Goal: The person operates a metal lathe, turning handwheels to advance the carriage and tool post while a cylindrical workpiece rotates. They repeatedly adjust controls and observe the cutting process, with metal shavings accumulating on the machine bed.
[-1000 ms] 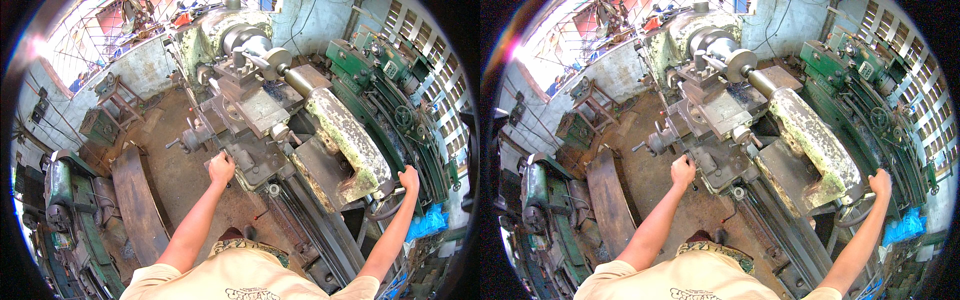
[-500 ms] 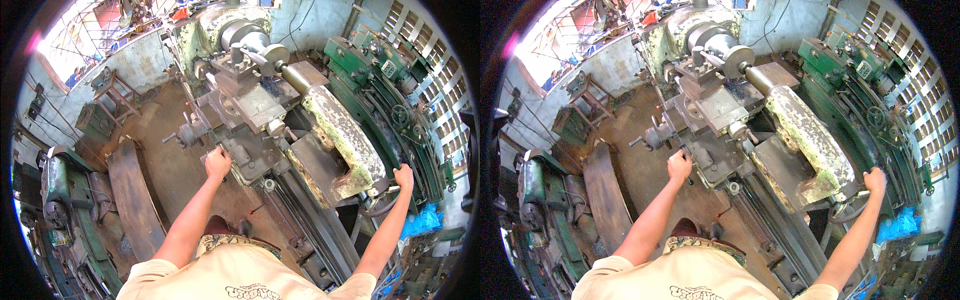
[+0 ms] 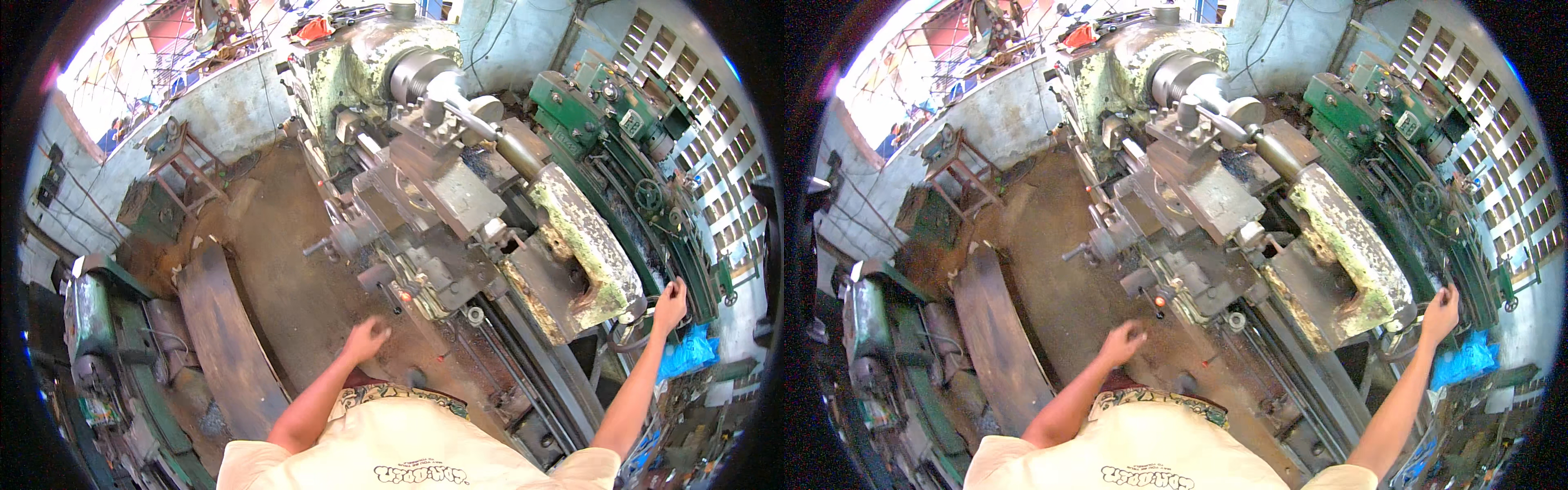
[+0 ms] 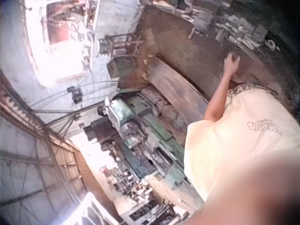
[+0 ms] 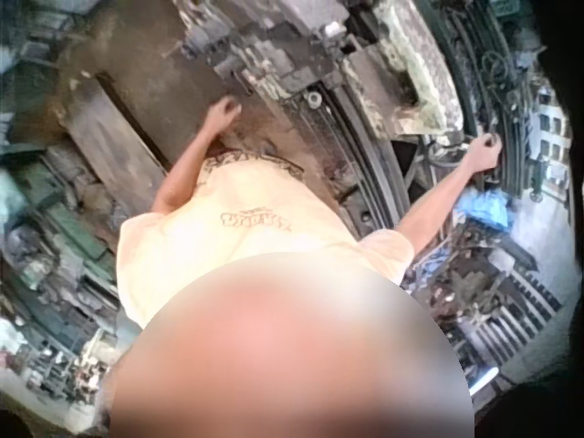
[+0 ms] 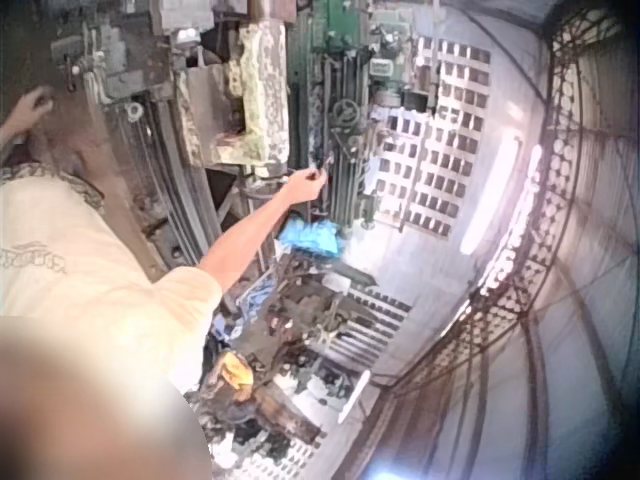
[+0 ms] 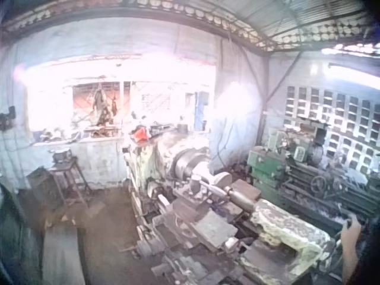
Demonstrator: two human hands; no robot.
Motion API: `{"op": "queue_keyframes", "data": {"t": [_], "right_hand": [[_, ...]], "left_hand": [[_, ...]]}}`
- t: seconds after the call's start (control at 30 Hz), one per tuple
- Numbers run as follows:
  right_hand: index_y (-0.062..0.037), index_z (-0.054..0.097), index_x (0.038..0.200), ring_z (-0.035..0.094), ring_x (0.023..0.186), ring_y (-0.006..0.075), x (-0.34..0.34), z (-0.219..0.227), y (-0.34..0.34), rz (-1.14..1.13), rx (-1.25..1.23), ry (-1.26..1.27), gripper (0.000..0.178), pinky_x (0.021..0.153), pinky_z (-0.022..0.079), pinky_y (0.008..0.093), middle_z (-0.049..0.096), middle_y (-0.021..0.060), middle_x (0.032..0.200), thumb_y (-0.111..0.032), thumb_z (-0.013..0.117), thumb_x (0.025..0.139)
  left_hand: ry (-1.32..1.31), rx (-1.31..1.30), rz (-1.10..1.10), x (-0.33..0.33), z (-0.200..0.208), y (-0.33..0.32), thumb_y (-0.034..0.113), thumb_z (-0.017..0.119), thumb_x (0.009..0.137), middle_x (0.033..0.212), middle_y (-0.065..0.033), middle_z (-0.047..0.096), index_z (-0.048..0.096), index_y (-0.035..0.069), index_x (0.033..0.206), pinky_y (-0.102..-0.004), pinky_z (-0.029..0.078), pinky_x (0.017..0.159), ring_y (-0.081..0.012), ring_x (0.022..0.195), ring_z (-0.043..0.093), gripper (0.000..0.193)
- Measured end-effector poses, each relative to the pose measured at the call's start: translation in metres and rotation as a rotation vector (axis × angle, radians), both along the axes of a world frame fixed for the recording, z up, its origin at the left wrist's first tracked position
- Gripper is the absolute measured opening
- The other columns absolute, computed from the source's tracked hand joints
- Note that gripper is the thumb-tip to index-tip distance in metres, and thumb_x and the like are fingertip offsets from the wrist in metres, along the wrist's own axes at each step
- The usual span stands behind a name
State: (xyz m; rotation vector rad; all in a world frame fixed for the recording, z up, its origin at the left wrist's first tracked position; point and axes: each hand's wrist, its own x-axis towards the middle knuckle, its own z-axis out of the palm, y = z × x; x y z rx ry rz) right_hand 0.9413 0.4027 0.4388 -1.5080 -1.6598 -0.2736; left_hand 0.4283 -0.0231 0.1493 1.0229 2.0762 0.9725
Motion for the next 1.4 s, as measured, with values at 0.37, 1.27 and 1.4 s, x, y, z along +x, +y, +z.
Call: {"op": "queue_keyframes", "data": {"t": [0.37, 1.27, 1.4], "right_hand": [[-0.0002, 0.071, 0.095, 0.068, 0.074, 0.0212, -0.315, -0.153, -0.286, 0.289, -0.364, 0.244, 0.014, 0.071, 0.053, 0.0333, 0.071, 0.0138, 0.085, -0.010, 0.066, 0.087], [-0.0047, 0.069, 0.095, 0.060, 0.093, 0.0324, -0.485, -0.213, -0.293, 0.566, -0.417, -0.118, 0.022, 0.086, 0.044, 0.0446, 0.069, 0.0108, 0.083, -0.011, 0.072, 0.074], [-0.0068, 0.071, 0.096, 0.061, 0.100, 0.0325, -0.494, -0.201, -0.284, 0.452, -0.574, -0.227, 0.023, 0.090, 0.045, 0.0444, 0.071, 0.0134, 0.084, -0.019, 0.072, 0.076]], "left_hand": [[-0.012, -0.939, 0.175, -0.195, -0.179, -0.266, 0.041, 0.070, 0.079, 0.116, -0.0246, 0.066, 0.062, -0.001, 0.124, -0.0419, 0.054, 0.089, -0.0374, 0.103, 0.066, 0.062], [-0.137, -0.799, -0.055, -0.257, -0.235, -0.305, 0.033, 0.069, 0.084, 0.096, -0.0193, 0.073, 0.068, -0.005, 0.104, -0.0407, 0.056, 0.074, -0.0319, 0.082, 0.071, 0.043], [-0.333, -0.915, 0.278, -0.279, -0.215, -0.321, 0.033, 0.068, 0.086, 0.099, -0.0177, 0.073, 0.068, -0.001, 0.110, -0.0400, 0.057, 0.072, -0.0311, 0.082, 0.072, 0.041]]}}
